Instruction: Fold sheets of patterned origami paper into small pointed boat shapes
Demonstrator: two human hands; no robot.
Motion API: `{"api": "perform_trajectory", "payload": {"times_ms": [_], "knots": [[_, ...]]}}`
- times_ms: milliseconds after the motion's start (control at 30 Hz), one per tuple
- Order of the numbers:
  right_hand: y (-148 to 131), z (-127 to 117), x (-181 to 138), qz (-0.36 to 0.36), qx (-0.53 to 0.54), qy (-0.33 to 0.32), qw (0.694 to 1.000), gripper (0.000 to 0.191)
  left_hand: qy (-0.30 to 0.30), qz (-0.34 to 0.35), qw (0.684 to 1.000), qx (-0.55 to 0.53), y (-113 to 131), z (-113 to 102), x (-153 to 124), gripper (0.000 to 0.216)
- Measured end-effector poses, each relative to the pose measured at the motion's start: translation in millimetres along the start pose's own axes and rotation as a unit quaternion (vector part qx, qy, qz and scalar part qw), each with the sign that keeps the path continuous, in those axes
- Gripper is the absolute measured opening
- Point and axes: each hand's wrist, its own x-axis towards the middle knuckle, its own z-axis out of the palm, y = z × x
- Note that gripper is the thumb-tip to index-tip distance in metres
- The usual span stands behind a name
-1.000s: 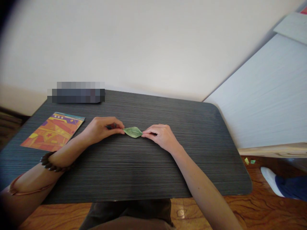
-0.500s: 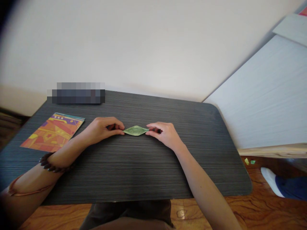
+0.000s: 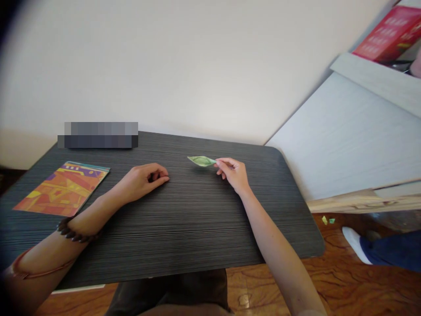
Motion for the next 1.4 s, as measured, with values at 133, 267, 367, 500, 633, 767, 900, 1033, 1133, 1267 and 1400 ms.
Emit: {"api": "perform_trajectory", "payload": {"times_ms": [133,267,367,500,633,767,900,1033,1133,1267,1400], "knots": [[22,-61,13,0.004,-0.007,0.100,0.995,0.035,0.007,0.025,1.000,0.013,-3,2,-2,0.020],[40,-120,17,0.008,-0.013,0.165,0.986,0.033,0.000,0.041,0.999,0.031,-1,3,-3,0.019],[51,-143,19,0.010,-0.015,0.196,0.980,0.034,-0.005,0.042,0.998,0.053,4,3,-3,0.020],[61,-149,23,0.018,-0.026,0.211,0.977,0.034,-0.014,0.039,0.996,0.075,7,4,-2,0.021],[68,-151,27,0.026,-0.041,0.214,0.976,0.034,-0.021,0.032,0.995,0.087,7,4,0,0.020],[72,-160,31,0.037,-0.056,0.223,0.973,0.031,-0.022,0.036,0.995,0.092,9,5,1,0.018],[74,-171,35,0.043,-0.056,0.246,0.967,0.028,-0.025,0.040,0.995,0.092,11,5,0,0.017],[74,-178,36,0.046,-0.050,0.258,0.964,0.025,-0.027,0.041,0.995,0.089,11,5,0,0.017],[73,-177,36,0.048,-0.049,0.266,0.961,0.028,-0.030,0.044,0.995,0.085,12,4,0,0.018],[68,-169,31,0.042,-0.059,0.280,0.957,0.037,-0.032,0.048,0.994,0.089,13,4,0,0.020],[58,-152,16,0.024,-0.085,0.288,0.954,0.038,-0.027,0.057,0.992,0.108,15,5,-2,0.024]]}}
